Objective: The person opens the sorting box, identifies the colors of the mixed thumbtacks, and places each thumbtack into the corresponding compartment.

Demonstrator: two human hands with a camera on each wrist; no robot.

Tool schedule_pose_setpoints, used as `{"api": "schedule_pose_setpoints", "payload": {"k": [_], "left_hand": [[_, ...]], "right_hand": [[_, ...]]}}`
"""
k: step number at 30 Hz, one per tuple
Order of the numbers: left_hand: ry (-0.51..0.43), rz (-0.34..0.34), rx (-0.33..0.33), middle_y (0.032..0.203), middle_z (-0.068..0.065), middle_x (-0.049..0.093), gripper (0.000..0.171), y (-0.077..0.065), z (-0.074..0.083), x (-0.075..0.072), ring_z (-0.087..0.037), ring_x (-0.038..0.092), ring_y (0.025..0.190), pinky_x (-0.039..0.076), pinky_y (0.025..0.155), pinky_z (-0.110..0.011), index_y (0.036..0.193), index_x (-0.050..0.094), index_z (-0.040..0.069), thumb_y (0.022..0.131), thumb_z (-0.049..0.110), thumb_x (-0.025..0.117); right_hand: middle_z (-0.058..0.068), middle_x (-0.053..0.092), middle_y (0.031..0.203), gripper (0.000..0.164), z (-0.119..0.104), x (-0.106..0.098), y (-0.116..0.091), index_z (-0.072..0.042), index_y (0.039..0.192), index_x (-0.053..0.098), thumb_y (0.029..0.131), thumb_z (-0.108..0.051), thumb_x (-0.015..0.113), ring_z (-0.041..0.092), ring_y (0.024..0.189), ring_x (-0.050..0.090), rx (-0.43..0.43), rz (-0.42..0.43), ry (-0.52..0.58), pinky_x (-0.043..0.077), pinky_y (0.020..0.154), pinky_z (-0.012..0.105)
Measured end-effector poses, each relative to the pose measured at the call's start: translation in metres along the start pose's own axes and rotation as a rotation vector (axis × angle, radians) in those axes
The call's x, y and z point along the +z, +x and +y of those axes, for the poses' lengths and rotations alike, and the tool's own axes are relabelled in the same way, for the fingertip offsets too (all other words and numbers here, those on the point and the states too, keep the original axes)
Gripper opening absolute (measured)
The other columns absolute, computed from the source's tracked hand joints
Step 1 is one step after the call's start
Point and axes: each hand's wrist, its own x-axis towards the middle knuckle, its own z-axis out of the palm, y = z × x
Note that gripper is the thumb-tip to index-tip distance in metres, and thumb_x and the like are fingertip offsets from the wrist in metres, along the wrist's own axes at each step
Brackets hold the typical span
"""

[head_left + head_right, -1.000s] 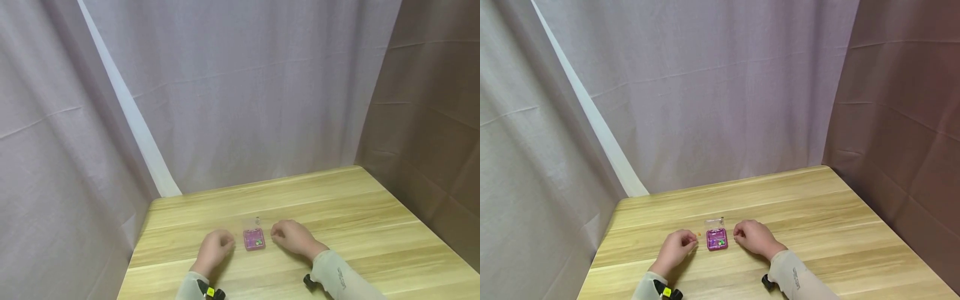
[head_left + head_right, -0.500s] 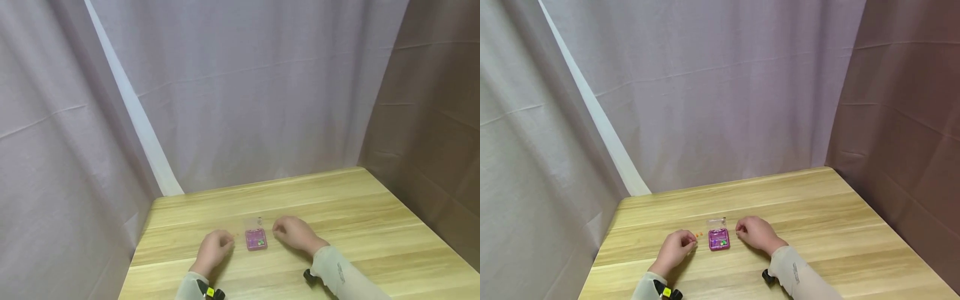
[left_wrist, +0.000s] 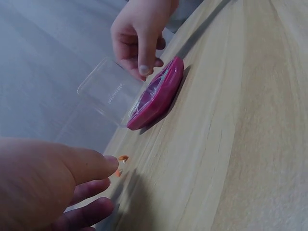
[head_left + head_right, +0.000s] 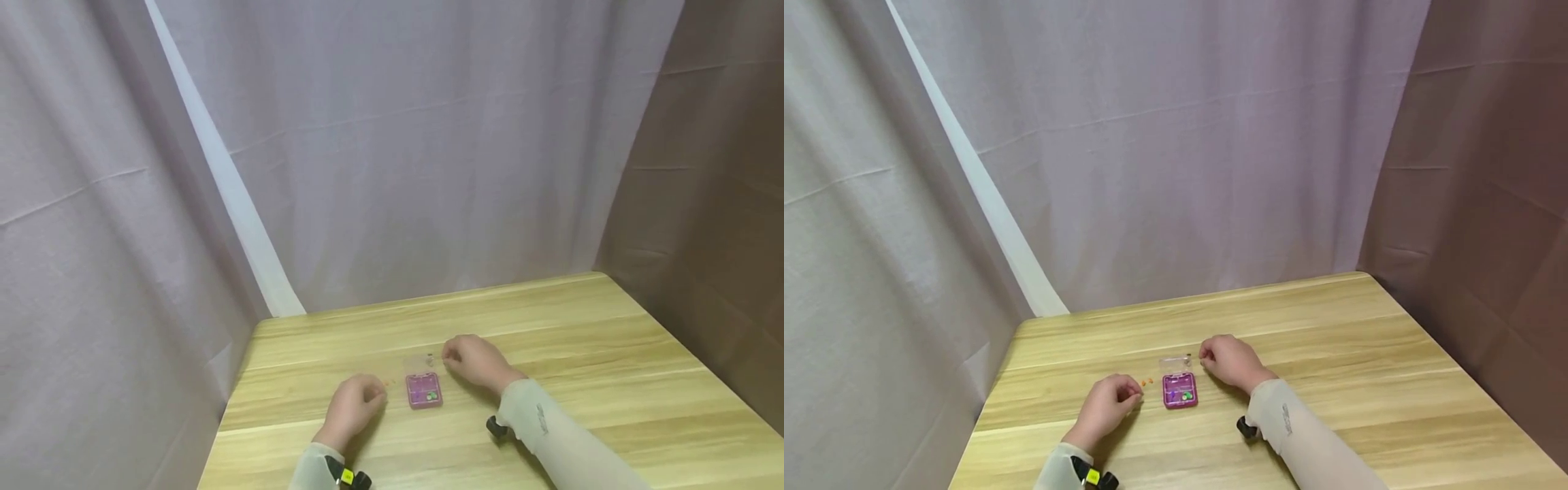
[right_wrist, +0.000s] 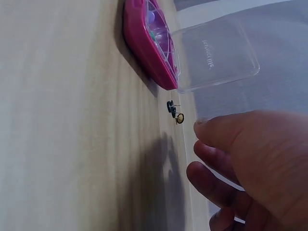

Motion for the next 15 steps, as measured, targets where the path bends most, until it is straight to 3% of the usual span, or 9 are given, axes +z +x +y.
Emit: {"api": "schedule_pose_setpoints", "payload": {"k": [8, 15], "left_hand": [[0.000, 0.011, 0.000, 0.084, 0.008, 0.070, 0.005, 0.000, -0.001, 0.001, -0.009, 0.059, 0.078, 0.056, 0.077, -0.041, 0.089, 0.070, 0.025, 0.085, 0.026, 0.073], [0.011, 0.019, 0.001, 0.085, 0.009, 0.069, 0.005, 0.002, -0.005, 0.005, -0.009, 0.059, 0.080, 0.055, 0.079, -0.043, 0.087, 0.070, 0.026, 0.084, 0.029, 0.073]], "right_hand": [[-0.011, 0.069, 0.083, 0.005, -0.004, 0.004, 0.019, -0.025, 0.089, 0.072, 0.086, -0.028, 0.073, 0.007, 0.077, 0.059, -0.011, -0.017, 0.002, 0.056, 0.077, 0.038], [-0.006, 0.072, 0.093, 0.012, -0.009, 0.011, 0.029, -0.021, 0.098, 0.074, 0.086, -0.022, 0.073, 0.010, 0.086, 0.060, -0.036, -0.026, 0.008, 0.056, 0.084, 0.040]]}}
